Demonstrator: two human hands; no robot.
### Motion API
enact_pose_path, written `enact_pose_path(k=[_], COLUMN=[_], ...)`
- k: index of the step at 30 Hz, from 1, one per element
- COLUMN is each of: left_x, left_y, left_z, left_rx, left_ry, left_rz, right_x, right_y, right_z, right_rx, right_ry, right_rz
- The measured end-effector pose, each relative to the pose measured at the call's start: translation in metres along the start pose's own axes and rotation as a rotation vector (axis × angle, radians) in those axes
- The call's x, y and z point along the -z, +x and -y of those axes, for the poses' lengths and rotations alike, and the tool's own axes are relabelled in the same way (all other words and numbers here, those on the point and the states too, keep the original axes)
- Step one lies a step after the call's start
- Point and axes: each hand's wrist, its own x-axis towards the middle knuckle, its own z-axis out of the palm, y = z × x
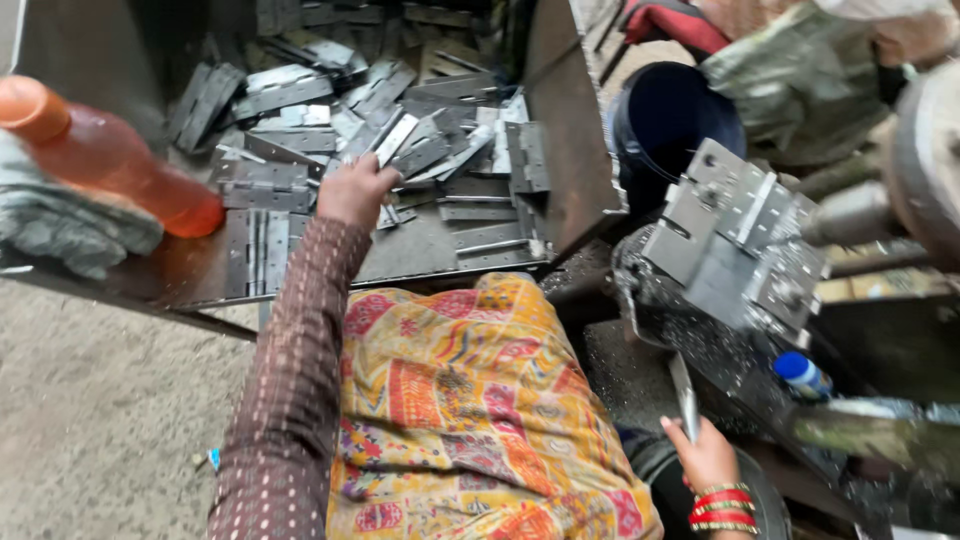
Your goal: The person sits on the floor and repeatedly picks up metal hinge pieces from a bin, places them into a punching machine, and operates the lever to punch holes. The person handles each piece one at a time and returns the finished pieces to the bin.
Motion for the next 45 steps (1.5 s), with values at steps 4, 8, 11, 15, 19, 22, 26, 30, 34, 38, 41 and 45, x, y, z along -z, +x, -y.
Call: enact_pose_path(k=[4,8,11,15,19,22,26,30,34,38,41,45], left_x=[0.044,0.072,0.068,0.026,-0.004,-0.008,-0.005,-0.007,0.003,0.009,0.005,-0.002], left_y=[0.002,0.028,0.053,0.072,0.061,0.057,0.063,0.056,0.060,0.062,0.073,0.077], left_z=[-0.106,-0.185,-0.226,-0.291,-0.314,-0.313,-0.308,-0.320,-0.320,-0.346,-0.386,-0.420], left_rx=[0.026,-0.100,-0.129,-0.049,-0.028,-0.061,-0.099,-0.039,-0.073,-0.093,-0.173,-0.310], left_ry=[-0.116,-0.216,-0.031,-0.044,-0.022,-0.021,-0.013,0.036,0.038,-0.042,-0.027,-0.009], left_rz=[-0.030,-0.275,-0.498,-0.598,-0.290,-0.218,-0.492,-0.439,-0.274,-0.264,-0.272,0.186], right_x=[0.004,0.004,0.001,0.001,0.006,0.009,0.008,0.005,0.000,-0.005,-0.003,0.003], right_y=[-0.009,-0.002,0.009,0.014,0.005,-0.003,0.001,0.002,0.018,0.021,0.019,0.010], right_z=[0.010,-0.003,-0.015,-0.022,-0.016,-0.012,-0.003,-0.016,-0.020,-0.032,-0.032,-0.024], right_rx=[0.060,0.111,0.127,0.255,0.168,0.136,0.193,0.139,0.212,0.265,0.215,0.229], right_ry=[-0.047,-0.107,-0.140,-0.165,-0.130,-0.103,-0.132,-0.097,-0.159,-0.220,-0.186,-0.171], right_rz=[-0.019,-0.014,-0.029,-0.078,-0.002,0.022,-0.041,0.002,-0.063,-0.108,-0.050,-0.053])
